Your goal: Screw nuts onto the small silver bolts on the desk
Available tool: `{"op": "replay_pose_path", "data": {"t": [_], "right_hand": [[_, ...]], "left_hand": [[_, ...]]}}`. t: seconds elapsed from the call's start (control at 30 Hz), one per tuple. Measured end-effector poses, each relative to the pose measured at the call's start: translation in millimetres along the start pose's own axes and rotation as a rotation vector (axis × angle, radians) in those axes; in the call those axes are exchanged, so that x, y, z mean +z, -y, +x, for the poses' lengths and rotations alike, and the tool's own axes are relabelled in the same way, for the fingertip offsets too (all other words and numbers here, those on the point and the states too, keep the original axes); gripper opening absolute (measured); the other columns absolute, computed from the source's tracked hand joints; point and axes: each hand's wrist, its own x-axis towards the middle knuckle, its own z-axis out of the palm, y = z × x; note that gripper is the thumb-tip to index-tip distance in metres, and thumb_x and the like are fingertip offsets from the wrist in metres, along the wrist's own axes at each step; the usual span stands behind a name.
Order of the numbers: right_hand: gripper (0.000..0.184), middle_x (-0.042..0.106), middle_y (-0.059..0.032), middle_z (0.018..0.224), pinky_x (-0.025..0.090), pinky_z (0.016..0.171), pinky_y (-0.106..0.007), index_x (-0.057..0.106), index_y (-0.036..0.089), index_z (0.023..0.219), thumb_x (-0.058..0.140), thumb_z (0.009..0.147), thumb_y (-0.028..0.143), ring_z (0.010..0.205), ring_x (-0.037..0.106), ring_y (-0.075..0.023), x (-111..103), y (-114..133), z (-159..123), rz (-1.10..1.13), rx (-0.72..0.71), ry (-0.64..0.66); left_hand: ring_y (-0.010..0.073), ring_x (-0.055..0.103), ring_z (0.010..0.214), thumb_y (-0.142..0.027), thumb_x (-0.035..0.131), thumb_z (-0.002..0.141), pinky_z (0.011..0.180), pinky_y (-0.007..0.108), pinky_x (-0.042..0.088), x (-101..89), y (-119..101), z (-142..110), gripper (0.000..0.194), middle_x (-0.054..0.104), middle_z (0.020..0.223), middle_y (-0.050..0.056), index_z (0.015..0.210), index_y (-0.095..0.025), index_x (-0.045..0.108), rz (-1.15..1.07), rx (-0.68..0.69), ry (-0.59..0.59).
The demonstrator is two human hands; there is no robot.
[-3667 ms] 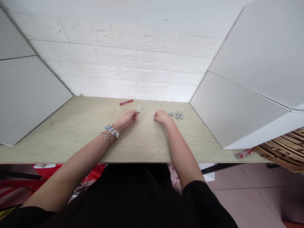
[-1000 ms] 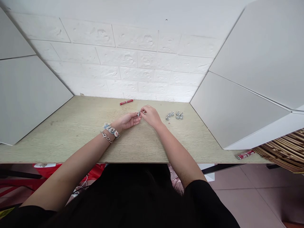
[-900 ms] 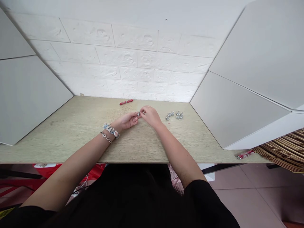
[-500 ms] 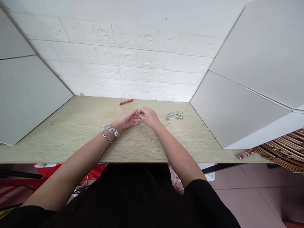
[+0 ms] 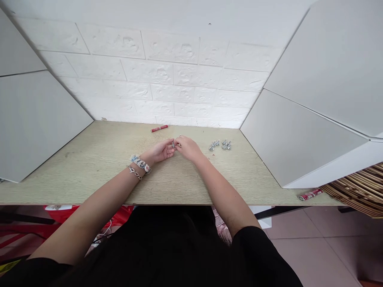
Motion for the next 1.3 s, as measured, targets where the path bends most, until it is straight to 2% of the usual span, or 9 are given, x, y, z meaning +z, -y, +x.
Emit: {"op": "replay_pose_path", "data": {"t": [0.17, 0.4, 0.53, 0.77, 1.03, 1.3], "right_hand": [[0.013, 0.061, -0.003, 0.088, 0.037, 0.069, -0.024, 0.062, 0.018, 0.083, 0.049, 0.08, 0.016, 0.076, 0.053, -0.0129, -2, 1, 0, -0.068, 0.016, 0.025], [0.022, 0.061, -0.0056, 0.091, 0.032, 0.064, -0.025, 0.064, 0.018, 0.086, 0.043, 0.088, 0.023, 0.08, 0.053, -0.0143, -5, 8, -3, -0.36, -0.034, 0.094], [0.027, 0.061, -0.0068, 0.09, 0.03, 0.062, -0.025, 0.063, 0.017, 0.09, 0.038, 0.092, 0.028, 0.079, 0.053, -0.0144, -7, 14, -3, -0.453, -0.06, 0.125], [0.027, 0.061, -0.0052, 0.089, 0.029, 0.06, -0.025, 0.063, 0.019, 0.089, 0.039, 0.092, 0.029, 0.077, 0.053, -0.0141, -9, 14, -3, -0.498, -0.074, 0.129], [0.026, 0.062, -0.0052, 0.09, 0.03, 0.061, -0.025, 0.064, 0.019, 0.09, 0.039, 0.091, 0.026, 0.077, 0.054, -0.014, -10, 15, -4, -0.494, -0.037, 0.144], [0.029, 0.062, -0.0057, 0.09, 0.03, 0.064, -0.026, 0.064, 0.018, 0.091, 0.035, 0.092, 0.025, 0.078, 0.054, -0.0143, -7, 10, -4, -0.497, -0.049, 0.04]], "left_hand": [[0.0064, 0.058, 0.048, -0.026, 0.042, 0.09, 0.05, 0.015, 0.046, 2.2, -2, -2, 0.024, 0.06, 0.058, 0.0, 0.077, -0.013, 0.057, 0.008, -0.02, -0.021], [0.0043, 0.049, 0.038, -0.03, 0.04, 0.09, 0.043, 0.015, 0.043, 2.7, -3, -3, 0.025, 0.062, 0.061, 0.002, 0.076, -0.013, 0.052, 0.057, -0.027, -0.052], [0.0049, 0.047, 0.037, -0.032, 0.04, 0.09, 0.043, 0.016, 0.043, 0.1, -2, 0, 0.024, 0.063, 0.063, 0.002, 0.077, -0.015, 0.051, 0.079, -0.017, -0.03], [0.0033, 0.035, 0.032, -0.035, 0.039, 0.089, 0.041, 0.017, 0.04, -3.0, 0, 4, 0.028, 0.056, 0.056, 0.0, 0.073, -0.015, 0.05, 0.123, -0.006, 0.002], [0.0029, 0.031, 0.032, -0.035, 0.039, 0.089, 0.04, 0.017, 0.039, -1.8, -1, 2, 0.027, 0.047, 0.052, -0.004, 0.073, -0.016, 0.049, 0.129, -0.002, 0.018], [0.003, 0.03, 0.032, -0.036, 0.039, 0.088, 0.042, 0.017, 0.041, -1.8, -1, 2, 0.028, 0.047, 0.052, -0.004, 0.073, -0.016, 0.05, 0.149, -0.007, 0.025]]}}
